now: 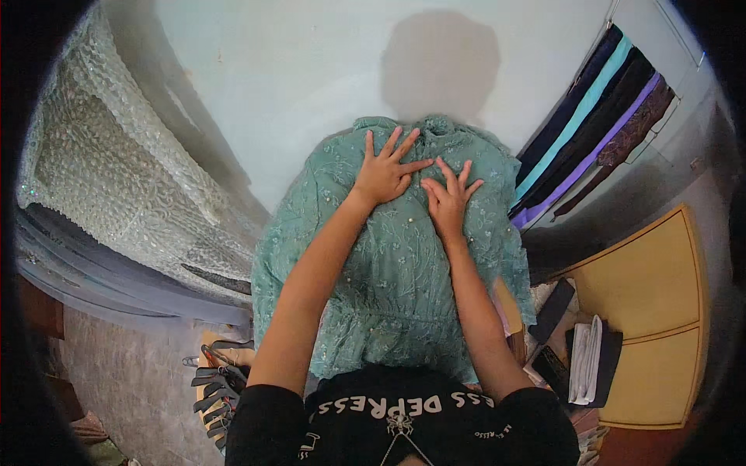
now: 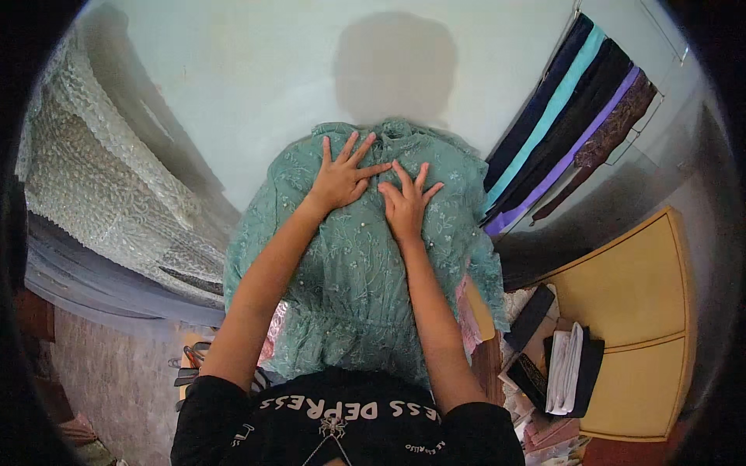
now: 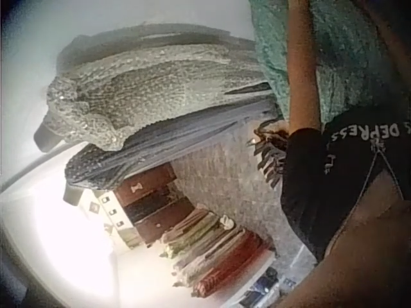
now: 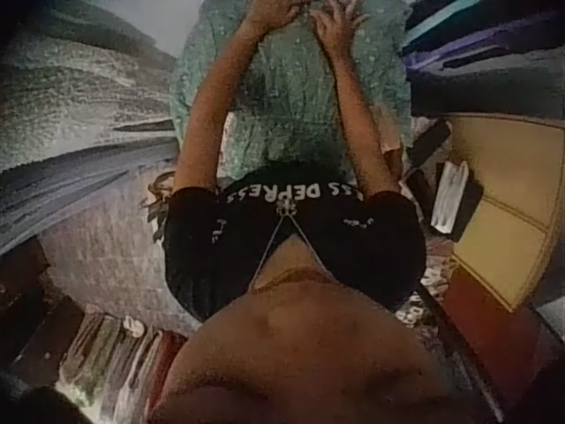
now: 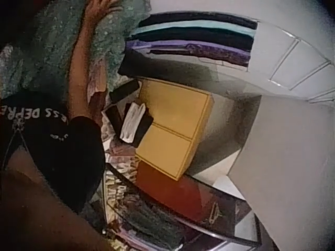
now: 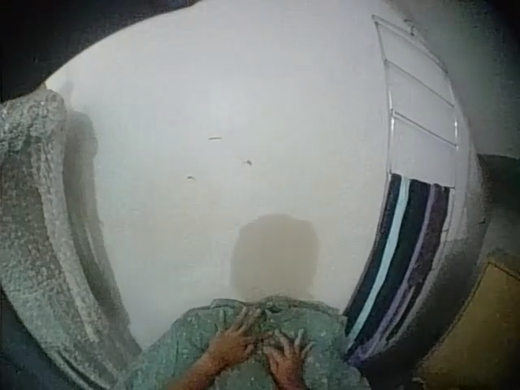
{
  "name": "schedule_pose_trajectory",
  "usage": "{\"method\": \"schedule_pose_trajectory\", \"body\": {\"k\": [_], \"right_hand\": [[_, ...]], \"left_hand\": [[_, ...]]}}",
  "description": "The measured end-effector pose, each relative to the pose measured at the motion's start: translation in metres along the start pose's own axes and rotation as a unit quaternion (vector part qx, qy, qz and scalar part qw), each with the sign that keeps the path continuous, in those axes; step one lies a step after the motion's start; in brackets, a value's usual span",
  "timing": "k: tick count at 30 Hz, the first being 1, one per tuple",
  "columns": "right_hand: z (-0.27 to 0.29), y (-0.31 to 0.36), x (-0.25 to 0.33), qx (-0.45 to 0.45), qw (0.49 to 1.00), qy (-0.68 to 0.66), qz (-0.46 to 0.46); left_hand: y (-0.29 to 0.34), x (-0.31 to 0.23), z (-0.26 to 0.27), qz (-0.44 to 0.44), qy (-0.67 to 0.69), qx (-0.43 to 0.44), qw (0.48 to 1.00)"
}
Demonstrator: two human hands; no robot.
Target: The recorder takes a dress from a pile, places it onto a clothes hanger, and hangs it on a garment rack.
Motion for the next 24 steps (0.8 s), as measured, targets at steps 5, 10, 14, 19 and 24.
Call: {"method": "schedule_pose_trajectory", "body": {"k": [5,10,14,19,24], "right_hand": [[0.0011,0.002,-0.0007,-0.006,1.0,0.0,0.005],[0.0036,0.0039,0.003,-0.011,1.0,-0.011,0.01],[0.0057,0.0045,0.003,-0.011,1.0,-0.008,0.01],[0.0075,0.0046,0.0042,-0.003,1.0,-0.007,0.012],[0.0099,0.0066,0.0057,-0.007,1.0,-0.009,0.019]], "left_hand": [[-0.0007,-0.0012,-0.0006,0.0,-0.008,0.017,1.0],[0.0008,-0.0004,0.0022,0.004,0.005,-0.027,1.0],[0.0005,-0.0015,0.0031,0.002,0.008,-0.032,0.999],[0.0006,-0.0007,0.0013,0.006,-0.003,-0.04,0.999],[0.0005,0.0008,-0.0007,0.007,-0.001,-0.034,0.999]]}}
Point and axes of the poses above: each hand's wrist, its own y-axis away from the middle knuckle, its own z-axis out of the back of the hand, x = y × z, the point moved 5 cm from there along -y, towards the middle knuckle, and after that the axes turned 1 degree about -x, right-handed, at the moved point
